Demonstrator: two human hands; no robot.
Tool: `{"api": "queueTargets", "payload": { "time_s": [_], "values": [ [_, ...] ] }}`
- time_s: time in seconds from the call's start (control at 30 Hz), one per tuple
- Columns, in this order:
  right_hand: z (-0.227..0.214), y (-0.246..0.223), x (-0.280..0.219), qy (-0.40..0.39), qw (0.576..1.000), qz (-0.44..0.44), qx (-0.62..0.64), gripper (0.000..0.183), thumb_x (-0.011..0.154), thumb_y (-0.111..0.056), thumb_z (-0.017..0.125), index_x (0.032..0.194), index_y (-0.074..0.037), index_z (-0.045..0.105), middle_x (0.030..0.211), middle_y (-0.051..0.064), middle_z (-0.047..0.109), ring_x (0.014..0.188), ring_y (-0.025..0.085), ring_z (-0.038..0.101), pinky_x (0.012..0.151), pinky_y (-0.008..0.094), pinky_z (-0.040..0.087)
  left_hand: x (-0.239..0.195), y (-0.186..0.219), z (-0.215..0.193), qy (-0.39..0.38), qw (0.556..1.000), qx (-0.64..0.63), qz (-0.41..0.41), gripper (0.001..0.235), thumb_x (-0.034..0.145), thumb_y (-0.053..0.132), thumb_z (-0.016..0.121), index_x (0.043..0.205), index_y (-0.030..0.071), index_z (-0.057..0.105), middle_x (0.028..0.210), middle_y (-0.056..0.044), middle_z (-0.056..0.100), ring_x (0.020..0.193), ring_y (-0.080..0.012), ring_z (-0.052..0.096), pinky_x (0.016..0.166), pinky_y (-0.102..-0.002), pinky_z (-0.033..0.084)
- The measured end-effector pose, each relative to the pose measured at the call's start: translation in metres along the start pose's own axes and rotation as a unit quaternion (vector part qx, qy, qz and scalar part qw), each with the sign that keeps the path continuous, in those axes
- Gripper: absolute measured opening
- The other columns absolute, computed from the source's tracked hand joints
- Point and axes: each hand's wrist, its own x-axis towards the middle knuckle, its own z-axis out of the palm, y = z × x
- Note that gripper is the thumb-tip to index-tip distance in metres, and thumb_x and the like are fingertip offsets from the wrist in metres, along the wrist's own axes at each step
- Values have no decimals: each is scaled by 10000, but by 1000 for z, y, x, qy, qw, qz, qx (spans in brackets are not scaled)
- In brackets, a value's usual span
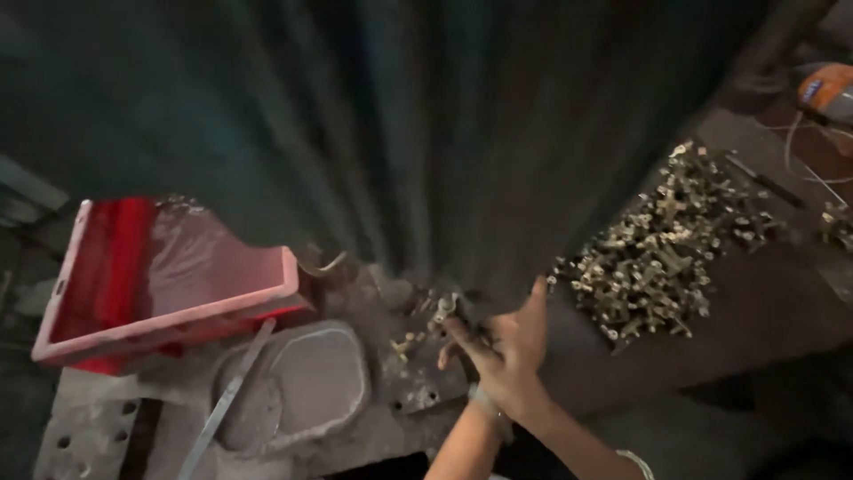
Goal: Operating a machine fixture to process small brass metal fittings.
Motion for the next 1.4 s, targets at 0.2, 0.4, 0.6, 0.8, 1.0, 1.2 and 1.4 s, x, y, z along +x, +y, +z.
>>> {"api": "queueTargets", "payload": {
  "time_s": [0.2, 0.4, 0.6, 0.8, 1.0, 1.2, 1.4],
  "values": [
    [8, 39, -22, -42, 966, 204, 154, 179, 912, -69, 714, 1045, 50, 710, 965, 127, 745, 691, 233, 767, 569, 383, 652, -39, -19, -98, 12, 973, -230, -33, 220, 1046, 93, 592, 1229, 6, 678, 1035, -125, 696, 904, -245, 686, 790, -396, 567],
    [-24, 157, -10, -252, 928, 224, 156, 228, 926, -47, 679, 1146, 10, 654, 1050, 109, 736, 962, 168, 727, 888, 341, 589, -84, -44, -169, 1, 893, -441, -95, 232, 1002, 84, 638, 1215, 12, 697, 1032, -120, 721, 886, -233, 721, 770, -375, 600],
    [-47, 58, 50, -366, 868, 229, 246, 160, 956, -83, 695, 1080, 16, 716, 979, 100, 777, 851, 198, 741, 826, 349, 598, -128, -63, -292, 10, 762, -626, -167, 252, 958, 74, 683, 1201, 18, 716, 1029, -115, 745, 867, -220, 756, 750, -353, 634],
    [-40, 66, 44, -334, 850, 264, 309, 213, 940, -99, 733, 1116, 12, 689, 1010, 98, 744, 863, 197, 739, 828, 372, 624, -72, -112, -335, 207, 928, -309, 24, 390, 828, 80, 698, 1216, 42, 695, 1073, -120, 722, 995, -275, 758, 850, -396, 613],
    [-36, 72, 40, -315, 872, 278, 250, 278, 919, -125, 734, 1169, -5, 708, 972, 86, 773, 837, 186, 750, 776, 377, 621, -83, -120, -305, 183, 960, -210, -11, 567, 692, -4, 624, 1257, -6, 673, 1175, -188, 673, 1121, -337, 648, 849, -394, 576],
    [-38, 75, 42, -339, 860, 282, 255, 273, 963, -178, 670, 1161, -3, 739, 961, 67, 779, 819, 177, 738, 790, 355, 627, -53, -126, -273, 78, 975, -171, -118, 227, 826, 24, 614, 1038, 28, 695, 1015, -123, 690, 1009, -332, 653, 757, -419, 559],
    [-41, 77, 33, -326, 870, 276, 248, 260, 993, -152, 664, 1159, 38, 727, 1044, 54, 777, 901, 117, 705, 805, 317, 587, -6, -57, -194, 128, 989, -19, 77, 198, 796, 153, 667, 960, 57, 724, 890, -105, 644, 1011, -269, 640, 910, -402, 578]
  ]
}}
